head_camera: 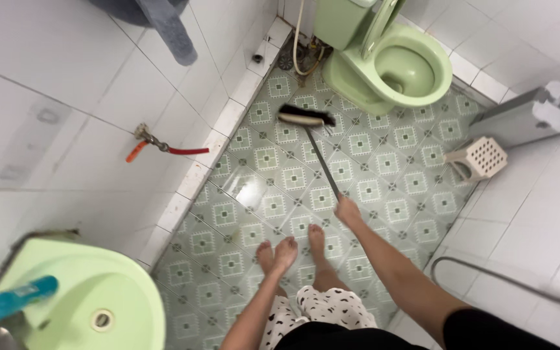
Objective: The person sprays cleaning liquid from a bottle onto the handle of a brush, scrubs the bathroom floor tiles with the brush, and then rinses the floor using a handheld shower head.
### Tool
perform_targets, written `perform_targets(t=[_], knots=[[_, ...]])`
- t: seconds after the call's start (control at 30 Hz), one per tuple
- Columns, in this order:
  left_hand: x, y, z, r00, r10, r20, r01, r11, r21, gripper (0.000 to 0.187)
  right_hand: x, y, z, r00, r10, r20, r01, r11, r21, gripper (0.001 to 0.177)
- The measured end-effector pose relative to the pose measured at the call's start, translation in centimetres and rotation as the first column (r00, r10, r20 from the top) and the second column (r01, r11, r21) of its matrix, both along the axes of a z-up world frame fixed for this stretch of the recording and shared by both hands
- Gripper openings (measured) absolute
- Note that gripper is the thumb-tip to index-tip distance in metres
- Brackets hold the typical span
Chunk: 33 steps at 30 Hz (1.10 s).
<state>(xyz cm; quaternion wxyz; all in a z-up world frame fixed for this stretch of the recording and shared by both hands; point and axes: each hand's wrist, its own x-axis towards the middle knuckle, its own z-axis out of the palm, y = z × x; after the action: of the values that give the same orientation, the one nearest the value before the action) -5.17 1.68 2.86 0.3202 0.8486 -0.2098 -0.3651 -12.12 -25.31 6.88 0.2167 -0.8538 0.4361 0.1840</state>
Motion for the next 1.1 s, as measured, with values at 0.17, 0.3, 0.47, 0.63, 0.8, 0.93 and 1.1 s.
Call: perform_targets(t=[0.17, 0.3, 0.47, 0.63, 0.8, 0.93, 1.1], knots=[[-2.0, -10.1, -0.1, 0.974, 0.097, -0.204, -0.128, 0.981, -0.146, 0.041, 6.0, -9.8, -0.9, 0.988, 0.145, 0.044, -0.145, 0.989, -0.010, 0.046], [-5.2, -14.2, 0.6, 0.971, 0.103, -0.214, -0.141, 0.975, -0.171, 0.041, -1.1, -8.3, 0.6, 0.992, 0.106, -0.066, -0.104, 0.994, 0.034, 0.053], [-8.8, -13.7, 1.4, 0.970, 0.090, -0.225, -0.122, 0.984, -0.132, 0.040, -17.2, -4.1, 5.9, 0.936, 0.149, -0.320, -0.084, 0.974, 0.209, 0.080], [-10.9, -11.5, 2.0, 0.992, -0.022, -0.121, 0.012, 0.996, -0.088, 0.035, -24.9, -2.7, 9.9, 0.877, 0.227, -0.423, -0.147, 0.966, 0.214, 0.068], [-12.0, -10.1, 1.9, 0.955, 0.226, -0.193, -0.253, 0.959, -0.131, 0.032, -17.9, -5.0, 6.3, 0.852, 0.281, -0.442, -0.238, 0.959, 0.151, 0.079], [-11.9, -8.8, 1.6, 0.826, 0.392, -0.404, -0.445, 0.894, -0.042, 0.032, -7.1, -8.5, 2.8, 0.886, 0.314, -0.342, -0.305, 0.949, 0.082, 0.070], [-9.8, -6.2, 1.9, 0.773, 0.424, -0.471, -0.501, 0.864, -0.044, 0.042, 6.2, -11.8, 1.3, 0.901, 0.353, -0.253, -0.331, 0.935, 0.125, 0.056]])
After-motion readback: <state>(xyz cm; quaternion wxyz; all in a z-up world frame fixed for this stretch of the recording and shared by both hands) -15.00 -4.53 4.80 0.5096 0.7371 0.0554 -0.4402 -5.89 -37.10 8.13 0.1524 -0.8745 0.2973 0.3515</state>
